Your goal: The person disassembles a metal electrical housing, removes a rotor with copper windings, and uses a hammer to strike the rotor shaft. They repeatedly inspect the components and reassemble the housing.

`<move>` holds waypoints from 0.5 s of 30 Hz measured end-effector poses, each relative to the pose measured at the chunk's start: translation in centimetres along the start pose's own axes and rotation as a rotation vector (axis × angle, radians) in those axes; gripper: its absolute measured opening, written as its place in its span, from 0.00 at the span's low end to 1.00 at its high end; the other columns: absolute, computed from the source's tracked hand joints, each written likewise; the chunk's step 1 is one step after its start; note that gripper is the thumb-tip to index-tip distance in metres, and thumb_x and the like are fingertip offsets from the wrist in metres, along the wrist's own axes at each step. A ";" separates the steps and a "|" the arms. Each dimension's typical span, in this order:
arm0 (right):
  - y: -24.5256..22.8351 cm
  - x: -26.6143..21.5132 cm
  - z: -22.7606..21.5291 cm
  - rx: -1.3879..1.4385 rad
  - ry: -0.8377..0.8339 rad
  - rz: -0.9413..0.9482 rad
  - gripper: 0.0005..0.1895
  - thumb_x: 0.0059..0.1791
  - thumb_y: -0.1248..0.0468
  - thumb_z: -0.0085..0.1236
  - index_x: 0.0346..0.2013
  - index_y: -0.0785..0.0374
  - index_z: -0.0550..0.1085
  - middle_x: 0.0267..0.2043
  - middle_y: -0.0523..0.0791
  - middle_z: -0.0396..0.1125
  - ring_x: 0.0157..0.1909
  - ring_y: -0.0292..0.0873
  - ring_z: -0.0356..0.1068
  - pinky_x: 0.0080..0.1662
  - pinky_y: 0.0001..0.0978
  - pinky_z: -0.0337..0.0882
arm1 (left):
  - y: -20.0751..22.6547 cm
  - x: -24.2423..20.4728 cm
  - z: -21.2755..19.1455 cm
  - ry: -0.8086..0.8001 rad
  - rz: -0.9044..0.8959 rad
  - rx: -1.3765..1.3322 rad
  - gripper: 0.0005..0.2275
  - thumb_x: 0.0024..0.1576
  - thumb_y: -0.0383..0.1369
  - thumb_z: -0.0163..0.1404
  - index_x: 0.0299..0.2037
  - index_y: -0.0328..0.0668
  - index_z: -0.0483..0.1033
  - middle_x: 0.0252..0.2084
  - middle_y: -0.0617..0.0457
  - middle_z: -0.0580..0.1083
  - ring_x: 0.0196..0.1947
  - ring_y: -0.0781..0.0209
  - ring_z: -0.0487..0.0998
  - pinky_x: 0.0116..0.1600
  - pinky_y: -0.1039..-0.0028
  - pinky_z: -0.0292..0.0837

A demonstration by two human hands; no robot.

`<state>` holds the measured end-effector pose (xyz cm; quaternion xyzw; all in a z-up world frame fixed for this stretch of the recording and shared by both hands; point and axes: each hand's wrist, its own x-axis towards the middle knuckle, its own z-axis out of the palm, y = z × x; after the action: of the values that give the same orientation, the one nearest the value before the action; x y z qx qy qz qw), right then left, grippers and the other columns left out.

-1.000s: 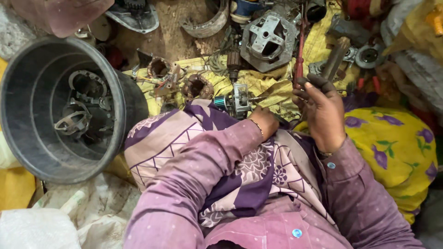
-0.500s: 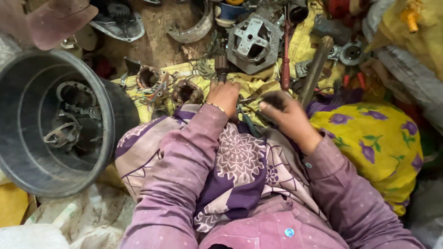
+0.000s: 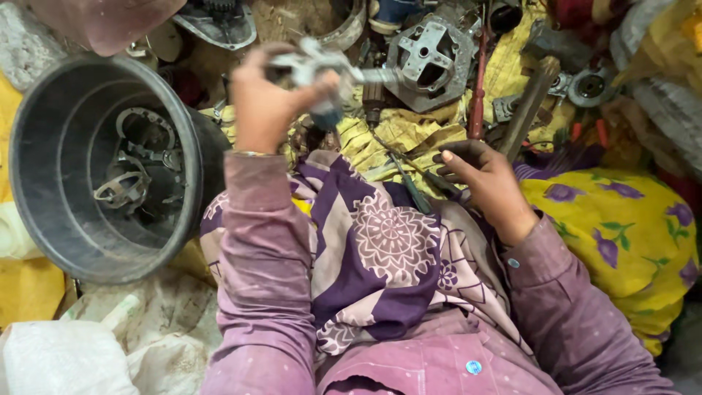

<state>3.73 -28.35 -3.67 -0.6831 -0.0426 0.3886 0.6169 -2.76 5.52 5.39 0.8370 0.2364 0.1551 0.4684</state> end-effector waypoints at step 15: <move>-2.9 -4.5 4.2 -0.689 -0.335 -0.391 0.21 0.49 0.53 0.59 0.46 0.68 0.75 0.36 0.58 0.73 0.38 0.62 0.74 0.40 0.50 0.73 | -4.2 2.1 7.0 0.175 0.334 0.395 0.23 0.55 0.36 0.66 0.56 0.30 0.74 0.52 0.38 0.76 0.52 0.41 0.76 0.57 0.57 0.71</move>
<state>-0.64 -26.64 1.23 -0.7558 -0.3982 0.3328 0.3993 1.31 3.58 -1.74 0.9230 0.1602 0.2528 0.2420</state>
